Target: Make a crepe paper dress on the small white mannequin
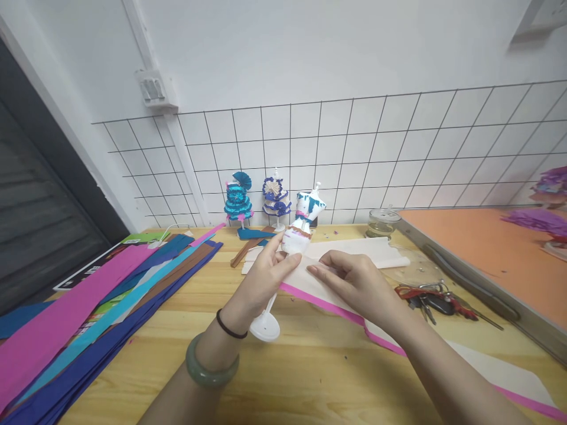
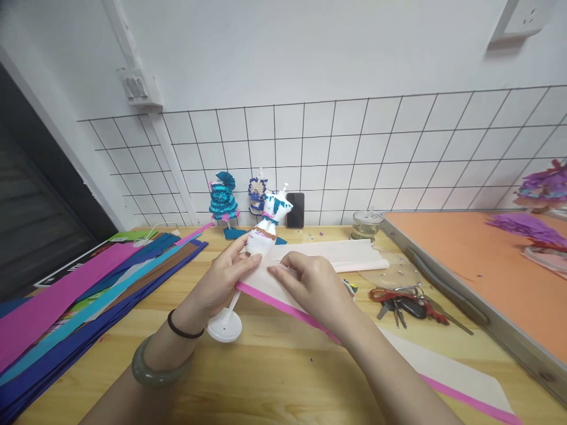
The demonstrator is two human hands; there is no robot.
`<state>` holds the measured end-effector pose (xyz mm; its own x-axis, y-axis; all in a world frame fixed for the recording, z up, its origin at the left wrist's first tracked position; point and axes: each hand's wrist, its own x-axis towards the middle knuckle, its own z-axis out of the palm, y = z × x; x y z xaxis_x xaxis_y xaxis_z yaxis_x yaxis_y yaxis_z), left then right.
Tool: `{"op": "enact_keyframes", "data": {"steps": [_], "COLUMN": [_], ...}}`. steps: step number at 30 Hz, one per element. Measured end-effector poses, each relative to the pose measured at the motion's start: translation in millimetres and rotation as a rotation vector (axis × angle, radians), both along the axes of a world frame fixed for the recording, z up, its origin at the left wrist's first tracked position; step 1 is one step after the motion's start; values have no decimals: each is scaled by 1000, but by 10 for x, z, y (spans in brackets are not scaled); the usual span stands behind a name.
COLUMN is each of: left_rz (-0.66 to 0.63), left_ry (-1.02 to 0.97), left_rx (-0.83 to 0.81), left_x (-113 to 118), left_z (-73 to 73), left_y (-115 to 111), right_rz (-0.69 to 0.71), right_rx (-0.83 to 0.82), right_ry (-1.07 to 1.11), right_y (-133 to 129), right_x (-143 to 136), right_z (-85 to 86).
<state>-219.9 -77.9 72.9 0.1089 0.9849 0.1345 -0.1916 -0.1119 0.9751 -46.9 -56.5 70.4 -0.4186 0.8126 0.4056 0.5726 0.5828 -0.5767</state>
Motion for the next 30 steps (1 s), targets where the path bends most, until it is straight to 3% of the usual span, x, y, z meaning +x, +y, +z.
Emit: {"op": "enact_keyframes", "data": {"steps": [30], "left_rz": [-77], "left_ry": [-36], "left_rx": [26], "left_x": [18], "left_z": [-7], "left_y": [10], "right_rz": [8], "right_rx": [-20], "right_ry": [24], "right_y": [3], "right_x": [2], "right_z": [-7]}}
